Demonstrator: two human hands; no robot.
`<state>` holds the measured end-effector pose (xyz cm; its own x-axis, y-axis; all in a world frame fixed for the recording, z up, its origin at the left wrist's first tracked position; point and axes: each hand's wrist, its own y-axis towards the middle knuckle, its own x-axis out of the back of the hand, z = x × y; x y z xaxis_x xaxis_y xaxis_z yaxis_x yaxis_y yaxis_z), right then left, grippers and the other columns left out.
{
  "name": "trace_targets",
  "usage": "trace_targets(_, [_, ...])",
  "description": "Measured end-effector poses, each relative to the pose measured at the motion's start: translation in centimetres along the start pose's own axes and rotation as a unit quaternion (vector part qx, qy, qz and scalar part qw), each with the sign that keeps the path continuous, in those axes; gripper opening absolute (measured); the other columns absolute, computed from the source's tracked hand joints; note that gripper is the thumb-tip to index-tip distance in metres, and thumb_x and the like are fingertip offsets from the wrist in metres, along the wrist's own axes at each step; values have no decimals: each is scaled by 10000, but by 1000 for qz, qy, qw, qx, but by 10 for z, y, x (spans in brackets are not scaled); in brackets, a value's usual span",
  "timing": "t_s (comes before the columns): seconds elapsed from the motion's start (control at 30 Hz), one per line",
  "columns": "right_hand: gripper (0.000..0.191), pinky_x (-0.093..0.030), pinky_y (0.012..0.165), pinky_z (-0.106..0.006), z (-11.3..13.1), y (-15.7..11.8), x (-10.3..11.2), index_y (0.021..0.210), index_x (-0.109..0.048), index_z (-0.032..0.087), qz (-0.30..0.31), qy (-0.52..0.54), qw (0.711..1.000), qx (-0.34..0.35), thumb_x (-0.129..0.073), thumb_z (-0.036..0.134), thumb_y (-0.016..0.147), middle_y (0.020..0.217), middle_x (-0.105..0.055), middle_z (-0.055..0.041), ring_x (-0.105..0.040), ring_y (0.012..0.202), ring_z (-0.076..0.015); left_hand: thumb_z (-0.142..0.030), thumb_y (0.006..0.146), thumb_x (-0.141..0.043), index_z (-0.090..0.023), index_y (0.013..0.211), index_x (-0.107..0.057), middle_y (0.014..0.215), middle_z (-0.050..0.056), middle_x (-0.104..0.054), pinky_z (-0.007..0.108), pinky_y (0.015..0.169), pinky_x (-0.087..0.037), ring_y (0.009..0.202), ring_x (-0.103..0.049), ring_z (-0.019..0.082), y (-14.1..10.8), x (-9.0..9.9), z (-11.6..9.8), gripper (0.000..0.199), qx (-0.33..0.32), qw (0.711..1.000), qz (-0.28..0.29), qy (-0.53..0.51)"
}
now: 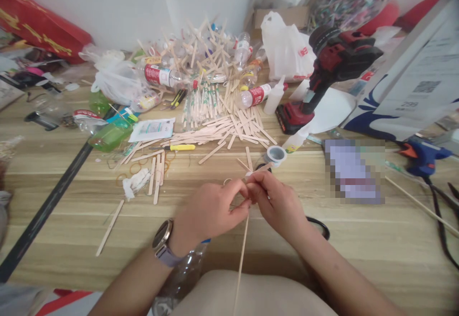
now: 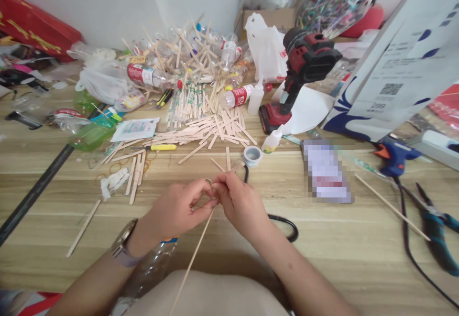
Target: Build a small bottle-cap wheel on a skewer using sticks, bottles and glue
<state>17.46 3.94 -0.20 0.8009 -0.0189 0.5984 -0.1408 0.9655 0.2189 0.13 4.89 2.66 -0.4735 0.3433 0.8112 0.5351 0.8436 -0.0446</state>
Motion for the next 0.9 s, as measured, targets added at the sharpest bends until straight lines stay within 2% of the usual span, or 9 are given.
trace_targets(0.13, [85, -443, 486, -272, 0, -1, 0, 834, -462, 273, -20, 29, 999, -21, -436, 267, 915, 587, -648, 18, -610, 489, -172, -371, 841, -583, -209, 954, -567, 486, -111, -363, 240, 474, -209, 447, -342, 100, 2, 1, -1, 198, 52, 995, 5, -79])
trace_targets(0.27, [95, -444, 476, -277, 0, -1, 0, 837, -422, 274, -40, 61, 997, -40, -430, 285, 932, 555, -638, 36, -611, 456, -173, -310, 824, -579, -193, 728, -555, 475, -105, -334, 232, 463, -208, 443, -292, 74, 3, 3, -3, 153, 70, 983, 34, -167])
trace_targets(0.37, [101, -480, 499, -284, -4, -3, -2, 859, -402, 275, -64, 85, 994, -41, -413, 298, 957, 577, -672, 32, -645, 479, -176, -305, 824, -570, -183, 630, -504, 497, -90, -348, 222, 457, -211, 465, -284, 65, 3, 4, -1, 238, 87, 955, 75, -273])
trace_targets(0.47, [102, -506, 527, -289, -7, -6, -3, 870, -406, 279, -87, 74, 993, -11, -410, 295, 971, 616, -705, 20, -677, 516, -181, -378, 841, -570, -174, 673, -540, 525, -80, -363, 223, 455, -197, 486, -292, 70, 4, 5, 3, 266, 115, 925, 87, -350])
trace_targets(0.6, [120, -516, 553, -291, -8, -11, -2, 861, -436, 289, -106, 22, 993, 40, -422, 301, 979, 651, -729, 6, -710, 586, -195, -418, 853, -565, -158, 737, -634, 533, -77, -402, 227, 467, -193, 475, -287, 67, 8, 6, 5, 293, 134, 907, 92, -388])
trace_targets(0.7, [162, -527, 571, -289, -9, -13, -2, 848, -445, 286, -120, 7, 992, 40, -407, 352, 990, 646, -734, -5, -713, 595, -192, -427, 847, -571, -155, 765, -675, 575, -59, -495, 226, 489, -221, 482, -301, 65, 9, 7, 4, 302, 139, 897, 92, -409])
trace_targets(0.8, [246, -534, 564, -299, -11, -12, -3, 829, -448, 273, -131, 21, 991, 19, -401, 461, 981, 619, -723, -18, -705, 571, -197, -400, 826, -587, -153, 799, -693, 630, -35, -553, 227, 500, -229, 520, -342, 76, 9, 7, 2, 270, 145, 897, 98, -405])
trace_targets(0.9, [315, -539, 528, -303, -12, -9, -5, 842, -417, 262, -133, 108, 984, -44, -394, 553, 962, 618, -711, -18, -693, 538, -195, -346, 821, -577, -156, 861, -689, 526, -74, -422, 234, 466, -162, 478, -274, 77, 9, 8, -1, 224, 163, 908, 109, -371])
